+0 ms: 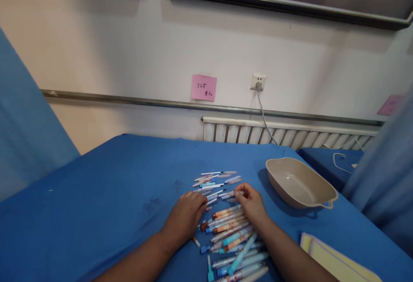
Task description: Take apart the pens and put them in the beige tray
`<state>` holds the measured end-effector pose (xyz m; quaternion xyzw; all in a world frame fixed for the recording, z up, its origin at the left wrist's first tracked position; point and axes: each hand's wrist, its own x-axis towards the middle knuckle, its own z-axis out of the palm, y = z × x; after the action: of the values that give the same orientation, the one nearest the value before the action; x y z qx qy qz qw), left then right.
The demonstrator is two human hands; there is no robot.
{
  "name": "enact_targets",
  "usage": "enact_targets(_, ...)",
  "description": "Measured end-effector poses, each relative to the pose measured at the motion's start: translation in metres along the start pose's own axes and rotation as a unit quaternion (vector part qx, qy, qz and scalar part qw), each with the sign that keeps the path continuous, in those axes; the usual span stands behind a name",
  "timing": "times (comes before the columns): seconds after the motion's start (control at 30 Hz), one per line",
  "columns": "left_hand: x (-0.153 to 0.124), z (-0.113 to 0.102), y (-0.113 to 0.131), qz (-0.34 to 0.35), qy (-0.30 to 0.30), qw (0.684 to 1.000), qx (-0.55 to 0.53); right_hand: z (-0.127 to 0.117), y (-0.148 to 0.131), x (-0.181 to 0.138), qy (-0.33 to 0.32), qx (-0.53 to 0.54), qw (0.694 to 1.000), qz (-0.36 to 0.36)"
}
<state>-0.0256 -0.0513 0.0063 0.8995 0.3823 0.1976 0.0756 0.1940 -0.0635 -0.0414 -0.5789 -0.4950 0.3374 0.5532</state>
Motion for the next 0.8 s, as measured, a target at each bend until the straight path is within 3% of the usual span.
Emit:
enact_targets(0.1,0.000,0.001,-0.003,-0.005,0.008,1.000,-0.009,-0.002,0.001,0.001,0.012,-0.033,0.999,-0.023)
enact_targets(0.2,-0.002,0.000,0.000,0.002,0.012,1.000,-0.017,-0.006,-0.007,-0.002,0.014,-0.130,0.989,-0.073)
enact_targets(0.43,-0.005,-0.004,0.012,0.043,-0.008,0.998,-0.041,-0.017,-0.033,-0.016,-0.165,-0.315,0.926,-0.124)
enact_targets(0.57,-0.005,-0.003,0.012,0.047,-0.009,0.997,-0.058,-0.019,-0.040,-0.022,-0.181,-0.375,0.899,-0.138)
enact_targets(0.8,-0.005,-0.001,0.009,0.040,-0.012,0.995,-0.092,-0.024,-0.042,-0.020,-0.186,-0.413,0.884,-0.113)
